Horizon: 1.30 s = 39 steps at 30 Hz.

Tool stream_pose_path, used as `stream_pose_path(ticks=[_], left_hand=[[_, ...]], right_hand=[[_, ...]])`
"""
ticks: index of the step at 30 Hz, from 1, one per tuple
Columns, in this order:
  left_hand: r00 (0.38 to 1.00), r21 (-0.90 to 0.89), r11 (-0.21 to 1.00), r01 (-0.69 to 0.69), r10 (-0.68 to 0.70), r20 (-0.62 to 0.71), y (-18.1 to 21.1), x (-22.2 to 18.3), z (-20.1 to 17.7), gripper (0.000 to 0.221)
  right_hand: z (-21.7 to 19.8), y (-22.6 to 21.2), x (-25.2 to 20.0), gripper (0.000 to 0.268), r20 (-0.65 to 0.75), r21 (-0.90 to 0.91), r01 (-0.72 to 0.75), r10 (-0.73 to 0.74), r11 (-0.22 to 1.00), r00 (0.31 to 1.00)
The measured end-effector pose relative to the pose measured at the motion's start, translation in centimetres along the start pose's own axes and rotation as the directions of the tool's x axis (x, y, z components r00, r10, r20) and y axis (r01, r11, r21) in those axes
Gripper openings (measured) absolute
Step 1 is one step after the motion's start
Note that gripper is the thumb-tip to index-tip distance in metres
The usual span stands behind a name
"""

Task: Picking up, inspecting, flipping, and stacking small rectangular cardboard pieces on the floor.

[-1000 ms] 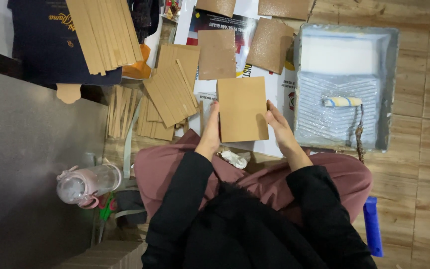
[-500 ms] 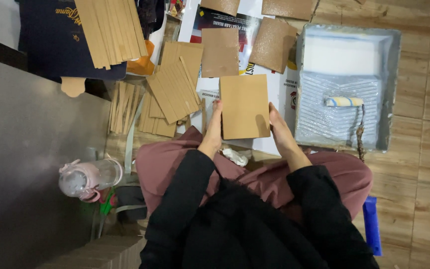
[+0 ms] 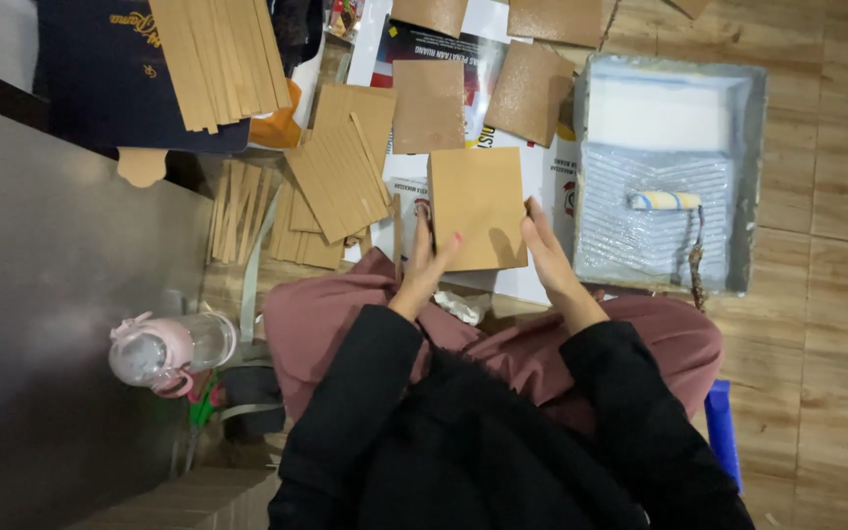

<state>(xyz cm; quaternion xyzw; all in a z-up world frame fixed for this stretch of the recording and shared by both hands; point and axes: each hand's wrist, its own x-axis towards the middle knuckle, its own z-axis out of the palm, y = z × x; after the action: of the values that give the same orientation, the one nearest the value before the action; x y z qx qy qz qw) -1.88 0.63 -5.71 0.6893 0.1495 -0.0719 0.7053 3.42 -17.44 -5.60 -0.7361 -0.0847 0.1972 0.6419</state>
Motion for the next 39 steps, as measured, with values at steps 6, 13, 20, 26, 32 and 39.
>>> stream_pose_path(ticks=[6, 13, 20, 26, 32, 39], left_hand=[[0.994, 0.375, 0.92, -0.113, 0.109, 0.031, -1.3, -0.7, -0.7, 0.122], [0.961, 0.406, 0.888, -0.215, 0.267, -0.076, -1.9, 0.1, -0.7, 0.114], [0.981, 0.496, 0.863, -0.098, 0.168, -0.099, -4.5, 0.9, -0.2, 0.117], [0.992, 0.557, 0.828, -0.068, 0.115, -0.049, -4.7, 0.8, -0.2, 0.115], [0.993, 0.52, 0.852, -0.063, 0.103, -0.048, -3.7, 0.9, -0.3, 0.12], [0.997, -0.244, 0.967, 0.069, -0.077, -0.023, -10.2, 4.9, 0.8, 0.097]], right_hand=[[-0.5, -2.2, 6.5, 0.06, 0.076, -0.704, 0.312, -0.369, 0.638, 0.926], [1.7, -1.3, 15.7, 0.058, 0.266, -0.859, 0.324, -0.195, 0.396, 0.944], [3.4, -2.4, 14.9, 0.067, 0.241, -0.933, 0.244, -0.045, 0.266, 0.97], [4.2, -4.2, 13.9, 0.067, 0.252, -0.942, 0.241, 0.014, 0.235, 0.968], [3.4, -5.0, 11.6, 0.06, 0.212, -0.907, 0.237, -0.109, 0.348, 0.971], [-2.2, -1.7, 2.3, 0.083, 0.013, 0.082, -0.1, 0.099, 0.992, 0.995]])
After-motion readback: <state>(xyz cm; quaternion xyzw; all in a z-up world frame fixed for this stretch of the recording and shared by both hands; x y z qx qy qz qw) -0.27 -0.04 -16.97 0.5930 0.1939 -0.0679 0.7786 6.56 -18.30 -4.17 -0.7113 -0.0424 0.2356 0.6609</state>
